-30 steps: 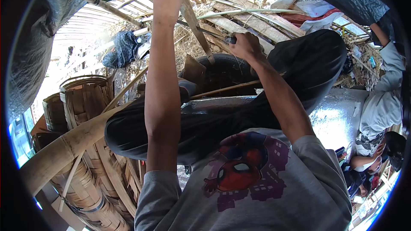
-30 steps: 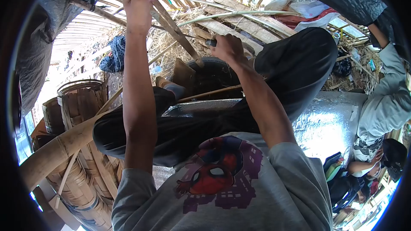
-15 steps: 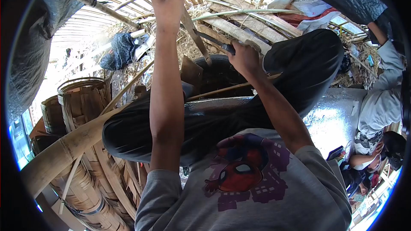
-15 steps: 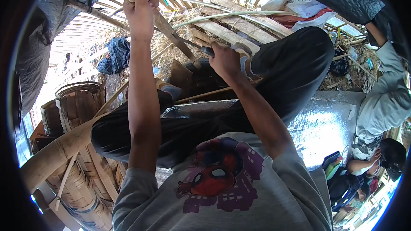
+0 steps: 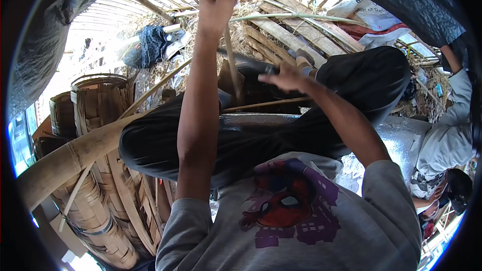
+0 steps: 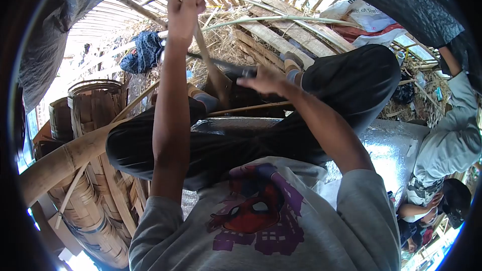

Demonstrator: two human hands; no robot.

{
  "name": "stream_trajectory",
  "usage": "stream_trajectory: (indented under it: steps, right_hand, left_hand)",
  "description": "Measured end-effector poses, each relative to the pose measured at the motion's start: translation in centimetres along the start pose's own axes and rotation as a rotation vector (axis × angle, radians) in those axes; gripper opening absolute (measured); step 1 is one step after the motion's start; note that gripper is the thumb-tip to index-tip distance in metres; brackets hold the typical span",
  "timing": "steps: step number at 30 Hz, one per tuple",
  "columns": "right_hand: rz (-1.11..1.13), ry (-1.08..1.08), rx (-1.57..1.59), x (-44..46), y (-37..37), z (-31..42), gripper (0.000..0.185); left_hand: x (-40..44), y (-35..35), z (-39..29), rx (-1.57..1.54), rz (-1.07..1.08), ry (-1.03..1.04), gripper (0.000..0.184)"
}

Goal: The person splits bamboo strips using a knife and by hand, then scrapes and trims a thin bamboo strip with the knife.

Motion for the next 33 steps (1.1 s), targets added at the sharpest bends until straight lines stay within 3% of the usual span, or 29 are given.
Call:
stream_trajectory:
  steps: [1,2,4,5,6,8,10,12,14,16,19,22,24,26,28,29,30,32,33]
  right_hand:
    - [-0.122,-0.270,-0.113,0.4,1.6,0.3,0.062]
    - [-0.112,-0.278,-0.124,1.2,2.7,-0.8,0.062]
    - [-0.606,-0.551,-0.075,1.1,0.0,1.2,0.056]
    - [-0.548,-0.349,-0.092,2.6,-1.1,0.5,0.047]
    - [-0.508,-0.303,-0.098,1.7,-2.7,2.0,0.044]
    - [-0.576,-0.330,-0.136,0.2,-4.7,3.8,0.047]
    - [-0.579,-0.320,-0.135,-0.4,-4.5,3.5,0.046]
    - [-0.623,-0.300,-0.160,-0.8,-3.3,2.5,0.042]
    - [-0.622,-0.314,-0.188,-0.3,-1.4,0.8,0.041]
    - [-0.609,-0.327,-0.210,0.1,-0.4,0.3,0.041]
    - [-0.604,-0.320,-0.181,0.1,0.4,0.1,0.034]
    - [-0.618,-0.320,-0.121,-0.1,1.0,0.0,0.035]
    - [-0.515,-0.343,0.054,-0.4,1.7,0.3,0.041]
    - [-0.420,-0.310,0.101,-0.6,2.1,0.7,0.044]
    - [-0.329,-0.283,0.147,-0.4,2.6,0.9,0.048]
    - [-0.309,-0.269,0.167,-0.3,2.9,0.9,0.048]
    - [-0.289,-0.251,0.187,-0.2,3.1,0.7,0.049]
    - [-0.266,-0.222,0.213,0.1,3.6,0.4,0.049]
    - [-0.245,-0.194,0.235,0.2,3.9,0.1,0.050]
  left_hand:
    - [-1.2,-0.3,0.3,0.039,-0.037,0.040,0.033]
    - [-2.1,-0.7,0.3,0.082,-0.081,0.085,0.031]
    - [-1.4,-0.4,-3.6,0.098,-0.135,0.146,0.032]
    - [-1.2,0.1,-6.0,0.197,-0.053,0.291,0.033]
    - [0.1,1.3,-8.6,0.280,0.038,0.491,0.035]
    - [0.8,3.2,-12.1,0.215,0.107,0.566,0.035]
    - [0.9,3.0,-12.3,0.084,0.112,0.471,0.030]
    - [0.9,2.4,-11.7,0.033,0.068,0.439,0.036]
    - [-0.1,0.9,-13.3,0.076,0.051,0.629,0.033]
    - [-0.8,-0.2,-14.3,0.061,-0.080,0.452,0.029]
    - [-1.9,0.3,-15.5,-0.135,-0.034,0.355,0.028]
    - [-2.2,0.4,-15.2,-0.104,0.059,0.454,0.031]
    - [-3.0,-0.1,-15.3,-0.051,-0.126,0.426,0.035]
    - [-2.8,-1.5,-15.0,-0.103,-0.001,0.464,0.034]
    - [-2.7,-2.3,-14.0,-0.319,0.245,0.321,0.035]
    - [-2.5,-2.8,-13.4,-0.438,0.429,0.351,0.038]
    - [-3.0,-1.4,-13.9,-0.439,0.429,0.346,0.038]
    - [-4.1,-0.8,-15.4,-0.089,-0.193,0.429,0.034]
    - [-4.1,-1.3,-15.2,-0.089,-0.195,0.423,0.034]
Point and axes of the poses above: each hand's wrist, its own x-axis towards the middle knuckle, its own y-axis out of the palm, z = x × y, the point moved 6 cm from there along x, towards the middle knuckle, and after that the axes turned 1 degree about z, right-handed, at the moved point
